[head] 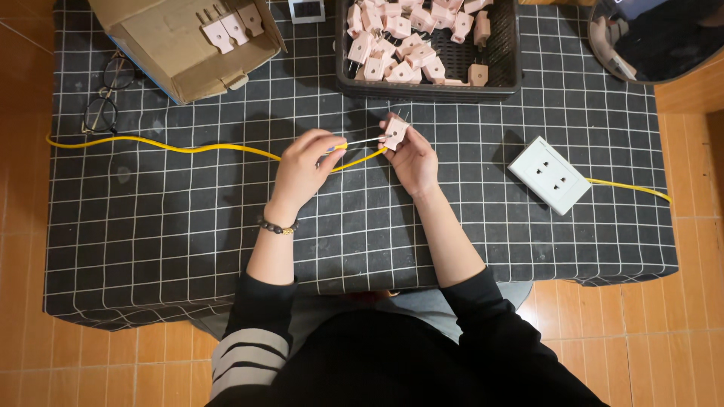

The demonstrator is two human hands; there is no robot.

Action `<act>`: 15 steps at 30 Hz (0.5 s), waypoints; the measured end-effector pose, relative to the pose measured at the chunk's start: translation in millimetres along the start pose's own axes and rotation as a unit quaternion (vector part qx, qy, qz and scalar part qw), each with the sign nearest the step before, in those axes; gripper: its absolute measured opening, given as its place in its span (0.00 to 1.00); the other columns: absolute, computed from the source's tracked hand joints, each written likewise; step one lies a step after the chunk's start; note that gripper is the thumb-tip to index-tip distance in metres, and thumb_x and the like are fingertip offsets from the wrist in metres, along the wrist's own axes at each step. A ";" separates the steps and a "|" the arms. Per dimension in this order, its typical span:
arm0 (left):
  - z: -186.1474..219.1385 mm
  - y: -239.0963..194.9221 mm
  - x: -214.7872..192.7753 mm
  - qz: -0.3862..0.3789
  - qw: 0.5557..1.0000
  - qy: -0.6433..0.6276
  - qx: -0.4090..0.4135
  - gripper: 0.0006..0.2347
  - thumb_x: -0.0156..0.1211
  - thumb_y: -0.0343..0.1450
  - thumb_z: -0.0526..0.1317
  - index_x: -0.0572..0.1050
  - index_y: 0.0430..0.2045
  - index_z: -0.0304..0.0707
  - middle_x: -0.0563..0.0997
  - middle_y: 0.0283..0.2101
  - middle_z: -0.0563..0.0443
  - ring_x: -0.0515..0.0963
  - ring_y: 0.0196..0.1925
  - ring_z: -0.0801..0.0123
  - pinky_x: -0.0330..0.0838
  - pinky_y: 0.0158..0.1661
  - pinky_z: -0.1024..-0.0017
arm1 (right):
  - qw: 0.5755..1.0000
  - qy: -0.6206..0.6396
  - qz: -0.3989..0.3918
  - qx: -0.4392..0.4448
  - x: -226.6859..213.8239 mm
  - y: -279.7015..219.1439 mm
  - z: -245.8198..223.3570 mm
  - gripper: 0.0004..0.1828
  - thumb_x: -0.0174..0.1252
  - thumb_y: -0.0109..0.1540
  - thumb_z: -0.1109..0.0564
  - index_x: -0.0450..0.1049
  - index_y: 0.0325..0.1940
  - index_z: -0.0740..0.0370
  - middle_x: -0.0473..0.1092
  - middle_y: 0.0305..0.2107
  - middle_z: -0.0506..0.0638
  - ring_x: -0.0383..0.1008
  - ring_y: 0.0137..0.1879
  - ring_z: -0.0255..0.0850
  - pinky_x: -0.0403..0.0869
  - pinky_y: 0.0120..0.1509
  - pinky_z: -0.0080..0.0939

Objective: The person uses a screwdriver to tighten screws on a pink electrical plug attached to a yellow wire. They then insert the plug into a white socket to test the connection. Afterward, they disassemble the plug and begin working on another pink plug component.

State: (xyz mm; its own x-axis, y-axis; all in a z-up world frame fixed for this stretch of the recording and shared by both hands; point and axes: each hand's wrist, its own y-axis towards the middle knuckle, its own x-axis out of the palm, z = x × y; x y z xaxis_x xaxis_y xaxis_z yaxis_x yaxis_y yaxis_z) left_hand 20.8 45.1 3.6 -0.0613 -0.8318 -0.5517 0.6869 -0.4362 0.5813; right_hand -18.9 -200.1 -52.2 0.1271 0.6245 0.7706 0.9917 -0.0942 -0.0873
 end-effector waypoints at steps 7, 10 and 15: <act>6.2 0.8 0.4 0.014 0.999 0.022 0.018 0.07 0.68 0.74 0.38 0.83 0.44 0.48 0.81 0.40 0.53 0.84 0.41 0.59 0.80 0.42 0.64 | 0.999 -0.032 0.004 -0.013 0.0 0.0 2.8 0.26 0.46 0.71 0.52 0.67 0.70 0.70 0.75 0.55 0.65 0.83 0.52 0.51 0.82 0.60 0.51; 10.0 2.7 -2.3 0.016 0.999 0.026 0.020 0.06 0.67 0.74 0.38 0.83 0.43 0.47 0.81 0.39 0.53 0.84 0.39 0.62 0.80 0.40 0.66 | 0.999 -0.043 0.001 -0.023 -3.3 0.2 2.9 0.25 0.47 0.71 0.53 0.67 0.70 0.70 0.75 0.55 0.65 0.83 0.53 0.52 0.82 0.60 0.52; 24.5 9.4 -14.1 -0.005 0.996 -0.085 -0.030 0.07 0.65 0.75 0.31 0.82 0.45 0.38 0.79 0.46 0.43 0.85 0.39 0.52 0.80 0.37 0.66 | 0.982 -0.152 0.018 -0.110 2.1 -5.0 1.3 0.23 0.56 0.71 0.56 0.68 0.68 0.71 0.75 0.55 0.66 0.82 0.53 0.53 0.84 0.58 0.50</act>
State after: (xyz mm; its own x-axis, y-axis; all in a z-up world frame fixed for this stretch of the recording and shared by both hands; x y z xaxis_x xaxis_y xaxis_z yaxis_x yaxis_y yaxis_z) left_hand 10.4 44.4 31.4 -0.1869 -0.8762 -0.4442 0.7268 -0.4276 0.5375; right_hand -23.6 -197.4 -50.9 0.1956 0.8172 0.5422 0.9628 -0.2652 0.0523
